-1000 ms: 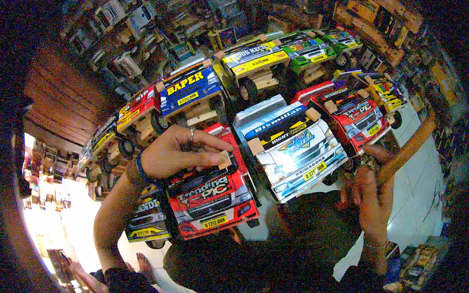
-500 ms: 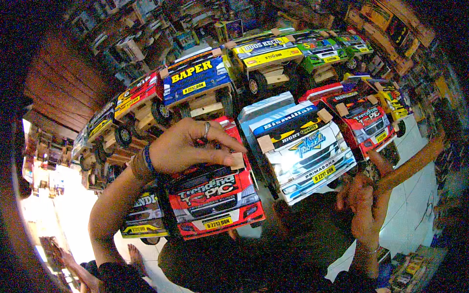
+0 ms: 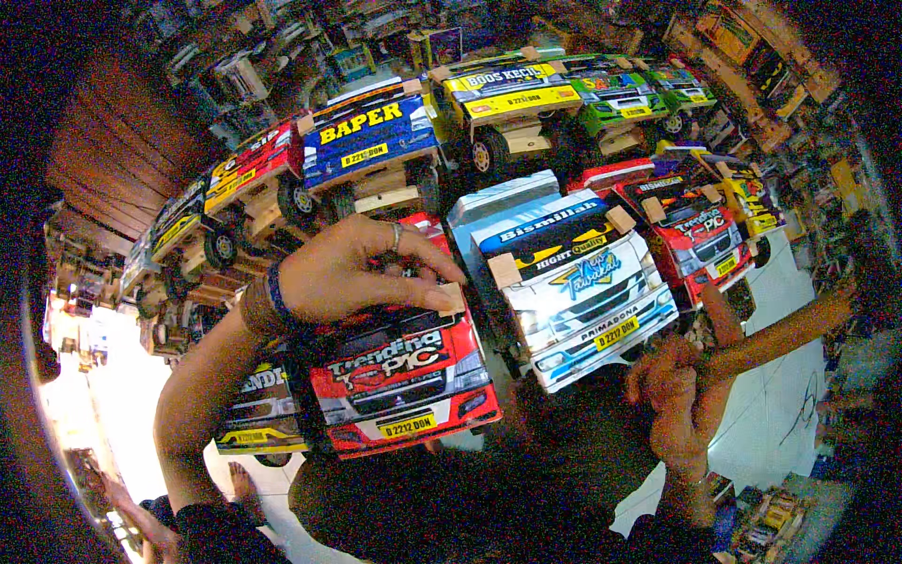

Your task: The person assembles small wooden toy trucks by inserting wooden pegs into pre-drilled holes and tapping them with a small hammer. The person handles multiple trucks one at a time, repeatedly picking up pegs from a nearby box and securing them into the truck bodies.

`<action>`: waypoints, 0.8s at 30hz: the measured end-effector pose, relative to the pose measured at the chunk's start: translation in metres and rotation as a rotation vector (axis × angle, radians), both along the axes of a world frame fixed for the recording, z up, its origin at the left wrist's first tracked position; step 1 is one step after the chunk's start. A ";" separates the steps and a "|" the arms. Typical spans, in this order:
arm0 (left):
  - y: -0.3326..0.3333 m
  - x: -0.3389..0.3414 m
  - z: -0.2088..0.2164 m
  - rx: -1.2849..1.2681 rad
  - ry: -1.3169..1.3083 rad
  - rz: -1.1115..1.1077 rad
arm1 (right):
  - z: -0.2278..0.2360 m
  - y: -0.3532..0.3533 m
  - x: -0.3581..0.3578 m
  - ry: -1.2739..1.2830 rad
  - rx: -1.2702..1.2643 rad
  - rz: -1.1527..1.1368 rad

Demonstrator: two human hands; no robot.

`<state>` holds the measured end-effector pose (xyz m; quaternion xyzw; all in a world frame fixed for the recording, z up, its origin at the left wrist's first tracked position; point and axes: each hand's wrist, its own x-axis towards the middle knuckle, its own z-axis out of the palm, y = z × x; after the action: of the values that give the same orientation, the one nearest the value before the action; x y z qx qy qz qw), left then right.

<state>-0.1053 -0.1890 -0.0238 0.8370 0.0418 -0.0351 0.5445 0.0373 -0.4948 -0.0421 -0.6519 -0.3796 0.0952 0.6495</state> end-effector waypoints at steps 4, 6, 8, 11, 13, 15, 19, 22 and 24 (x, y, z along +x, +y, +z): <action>-0.001 0.000 0.001 0.013 0.006 0.002 | 0.009 0.004 -0.001 0.028 0.022 -0.025; -0.001 0.000 0.001 -0.005 0.012 0.010 | 0.016 0.002 0.000 0.039 -0.035 -0.042; -0.001 0.000 -0.001 -0.059 0.017 0.016 | 0.023 -0.001 0.003 -0.014 -0.121 -0.037; 0.001 0.001 -0.002 0.003 -0.035 -0.021 | 0.029 -0.005 0.008 -0.083 -0.273 -0.024; 0.001 0.001 -0.004 -0.004 -0.049 -0.019 | 0.033 -0.005 0.010 -0.185 -0.375 0.017; 0.001 0.001 -0.005 -0.010 -0.057 -0.016 | 0.038 -0.004 0.010 -0.183 -0.418 0.077; 0.002 0.003 -0.007 -0.022 -0.073 -0.004 | 0.052 -0.003 0.010 -0.186 -0.670 0.139; 0.003 0.003 -0.008 -0.007 -0.088 0.002 | 0.059 0.003 0.012 -0.413 -0.699 0.245; 0.003 0.002 -0.010 -0.026 -0.067 0.011 | 0.061 0.008 0.013 -0.506 -0.661 0.313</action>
<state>-0.1028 -0.1855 -0.0336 0.8304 0.0278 -0.0047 0.5564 0.0507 -0.4870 0.0189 -0.7620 -0.5700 0.1461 0.2705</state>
